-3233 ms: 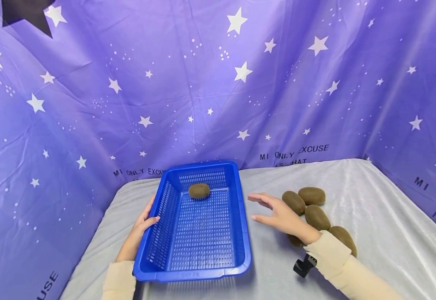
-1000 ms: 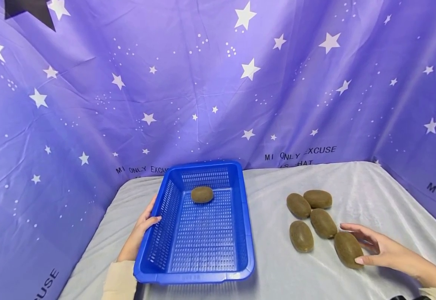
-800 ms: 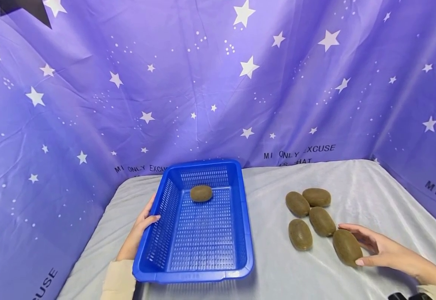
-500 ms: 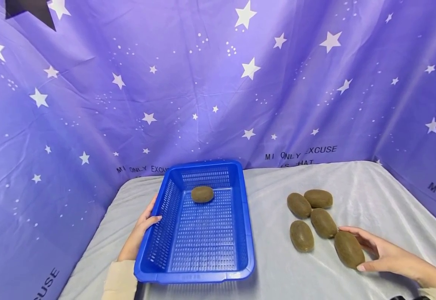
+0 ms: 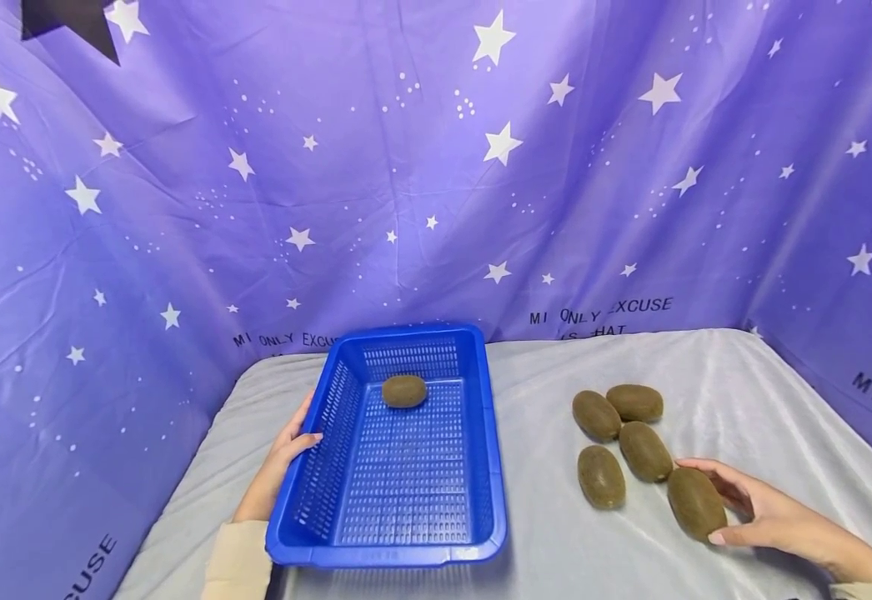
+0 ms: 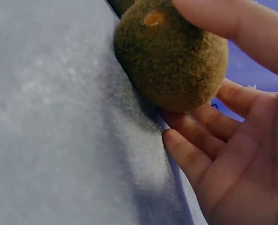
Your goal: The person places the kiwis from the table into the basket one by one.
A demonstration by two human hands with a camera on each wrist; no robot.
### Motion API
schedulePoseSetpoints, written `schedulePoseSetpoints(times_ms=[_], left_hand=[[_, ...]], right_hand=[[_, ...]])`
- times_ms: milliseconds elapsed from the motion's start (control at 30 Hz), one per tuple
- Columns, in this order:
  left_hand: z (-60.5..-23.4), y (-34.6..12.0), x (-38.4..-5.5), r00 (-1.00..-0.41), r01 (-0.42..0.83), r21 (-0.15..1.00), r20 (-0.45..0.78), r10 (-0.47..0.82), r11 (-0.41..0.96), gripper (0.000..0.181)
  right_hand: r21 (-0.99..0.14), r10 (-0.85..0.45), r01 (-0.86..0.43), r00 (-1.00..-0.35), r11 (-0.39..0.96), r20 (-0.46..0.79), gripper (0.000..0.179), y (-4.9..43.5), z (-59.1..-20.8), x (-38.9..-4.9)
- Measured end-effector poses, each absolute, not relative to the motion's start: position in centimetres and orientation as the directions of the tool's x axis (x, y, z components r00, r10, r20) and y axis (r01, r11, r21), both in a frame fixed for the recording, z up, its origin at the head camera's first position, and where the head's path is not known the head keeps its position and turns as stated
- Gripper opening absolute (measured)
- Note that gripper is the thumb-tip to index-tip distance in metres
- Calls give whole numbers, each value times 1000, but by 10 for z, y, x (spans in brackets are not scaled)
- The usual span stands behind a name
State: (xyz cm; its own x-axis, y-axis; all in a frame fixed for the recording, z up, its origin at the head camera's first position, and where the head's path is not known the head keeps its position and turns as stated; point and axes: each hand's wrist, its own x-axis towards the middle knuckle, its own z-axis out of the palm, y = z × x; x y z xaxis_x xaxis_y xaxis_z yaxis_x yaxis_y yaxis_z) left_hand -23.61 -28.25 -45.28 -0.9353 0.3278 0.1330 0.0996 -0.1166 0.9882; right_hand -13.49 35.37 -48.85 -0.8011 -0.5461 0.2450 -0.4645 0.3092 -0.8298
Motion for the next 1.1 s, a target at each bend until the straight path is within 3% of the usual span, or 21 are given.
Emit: schedulePoseSetpoints(times_ms=[267, 600, 1100], left_hand=[[-453, -282, -239, -926, 101, 986, 141, 350, -130, 76], [-455, -282, -236, -928, 143, 981, 179, 327, -130, 74], [-456, -284, -238, -928, 116, 983, 157, 338, -139, 76]], right_hand=[[-809, -559, -522, -769, 271, 309, 76, 356, -488, -138], [-801, -496, -461, -833, 381, 244, 76, 352, -477, -133], [-794, -545, -514, -788, 323, 288, 79, 344, -463, -143]])
